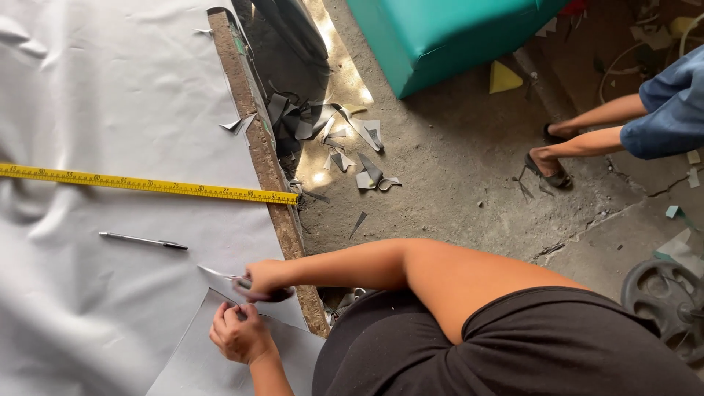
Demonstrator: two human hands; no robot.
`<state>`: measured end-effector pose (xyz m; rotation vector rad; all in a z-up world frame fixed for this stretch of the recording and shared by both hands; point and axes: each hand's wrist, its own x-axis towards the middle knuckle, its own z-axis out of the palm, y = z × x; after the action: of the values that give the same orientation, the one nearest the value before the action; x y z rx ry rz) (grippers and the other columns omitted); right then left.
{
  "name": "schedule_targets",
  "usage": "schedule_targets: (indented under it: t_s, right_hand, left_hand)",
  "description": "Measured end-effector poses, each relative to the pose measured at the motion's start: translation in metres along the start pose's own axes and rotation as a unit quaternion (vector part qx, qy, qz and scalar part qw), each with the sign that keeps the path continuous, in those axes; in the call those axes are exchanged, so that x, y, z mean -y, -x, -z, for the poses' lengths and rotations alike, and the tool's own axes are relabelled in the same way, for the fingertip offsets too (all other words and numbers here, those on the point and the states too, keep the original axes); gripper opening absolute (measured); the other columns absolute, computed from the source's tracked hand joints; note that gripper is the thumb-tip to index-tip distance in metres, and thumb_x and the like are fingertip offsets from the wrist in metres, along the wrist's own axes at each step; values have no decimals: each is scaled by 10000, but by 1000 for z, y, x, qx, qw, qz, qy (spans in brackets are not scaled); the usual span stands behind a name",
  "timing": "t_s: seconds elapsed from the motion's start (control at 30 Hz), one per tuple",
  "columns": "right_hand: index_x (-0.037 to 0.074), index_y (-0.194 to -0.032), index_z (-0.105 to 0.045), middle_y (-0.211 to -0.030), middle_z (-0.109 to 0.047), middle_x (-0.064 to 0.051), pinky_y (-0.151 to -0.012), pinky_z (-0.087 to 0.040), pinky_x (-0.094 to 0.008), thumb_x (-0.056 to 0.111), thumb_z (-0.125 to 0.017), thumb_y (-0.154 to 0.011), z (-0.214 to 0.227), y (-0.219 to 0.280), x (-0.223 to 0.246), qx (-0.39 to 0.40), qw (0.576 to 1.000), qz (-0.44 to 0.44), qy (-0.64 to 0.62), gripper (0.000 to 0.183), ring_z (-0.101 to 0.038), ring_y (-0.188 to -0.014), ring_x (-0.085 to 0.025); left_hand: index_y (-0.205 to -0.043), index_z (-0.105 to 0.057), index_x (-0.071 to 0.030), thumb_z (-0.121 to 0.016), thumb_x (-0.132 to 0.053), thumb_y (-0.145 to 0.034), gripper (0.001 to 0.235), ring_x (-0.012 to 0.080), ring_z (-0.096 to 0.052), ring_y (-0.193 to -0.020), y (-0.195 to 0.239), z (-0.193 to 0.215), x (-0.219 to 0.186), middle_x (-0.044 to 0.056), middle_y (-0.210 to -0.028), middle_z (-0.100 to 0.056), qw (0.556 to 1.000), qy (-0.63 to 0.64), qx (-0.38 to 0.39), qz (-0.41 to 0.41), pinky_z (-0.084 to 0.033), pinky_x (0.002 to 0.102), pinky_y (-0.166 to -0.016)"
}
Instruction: Measuring fabric with a ruler, marking it with a pen, and cutting it into specific shapes using scissors.
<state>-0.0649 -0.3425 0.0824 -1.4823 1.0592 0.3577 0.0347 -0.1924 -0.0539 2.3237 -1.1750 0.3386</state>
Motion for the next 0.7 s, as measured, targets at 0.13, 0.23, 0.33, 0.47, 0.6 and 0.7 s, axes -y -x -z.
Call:
schedule_targets:
  t_s: [0.13, 0.23, 0.33, 0.47, 0.6, 0.7]
  right_hand:
    - [45, -1256, -512, -750, -599, -205, -407, -586, -502, 20, -650, -796, -43, -49, -94, 80, 963, -47, -255, 481, -632, -604, -283]
    - [68, -1343, -622, -1043, -700, -272, -529, -659, -492, 85, -865, -775, -45, -35, -122, 32, 987, -1, -160, 619, -759, -760, -374]
    - [118, -1176, -710, -816, -685, -205, -454, -611, -426, 339, -825, -837, -57, -53, -143, -34, 975, -48, -215, 421, -696, -659, -267]
    - [113, -1054, -598, -743, -616, -135, -401, -540, -348, 574, -695, -904, -48, 15, -77, 9, 984, -73, -165, 495, -597, -600, -211]
    - [39, -1020, -587, -718, -639, -183, -323, -564, -437, 585, -754, -893, -47, 18, -72, -11, 986, 4, -168, 585, -632, -531, -280]
    - [40, -1044, -576, -734, -644, -201, -325, -580, -440, 624, -734, -901, -45, 19, -75, -13, 985, 7, -172, 622, -642, -515, -295]
  left_hand:
    - [-936, -768, -49, -672, -14, -779, 187, 308, -675, -973, -5, -1, -1, 46, -1146, -768, 996, 46, -43, -61, -550, 413, -855]
    - [-745, -675, -190, -744, -59, -702, 154, 224, -705, -1025, 6, -42, 14, -65, -1135, -757, 998, 41, -49, -28, -550, 370, -870]
    - [-643, -585, -158, -730, -42, -655, 186, 259, -711, -1052, 2, -41, 5, -15, -1068, -761, 995, 76, -53, -43, -548, 399, -902]
    - [-669, -577, -147, -730, -97, -641, 163, 253, -704, -1105, 4, -25, -3, -1, -1080, -758, 997, 63, -42, -30, -538, 408, -934]
    - [-764, -600, -156, -688, -151, -721, 98, 245, -680, -1192, 7, -14, -18, 5, -1153, -741, 998, 59, 8, -31, -549, 398, -907]
    - [-787, -602, -144, -679, -143, -743, 89, 270, -655, -1242, 5, -3, -26, 28, -1222, -725, 997, 64, 31, -39, -557, 406, -915]
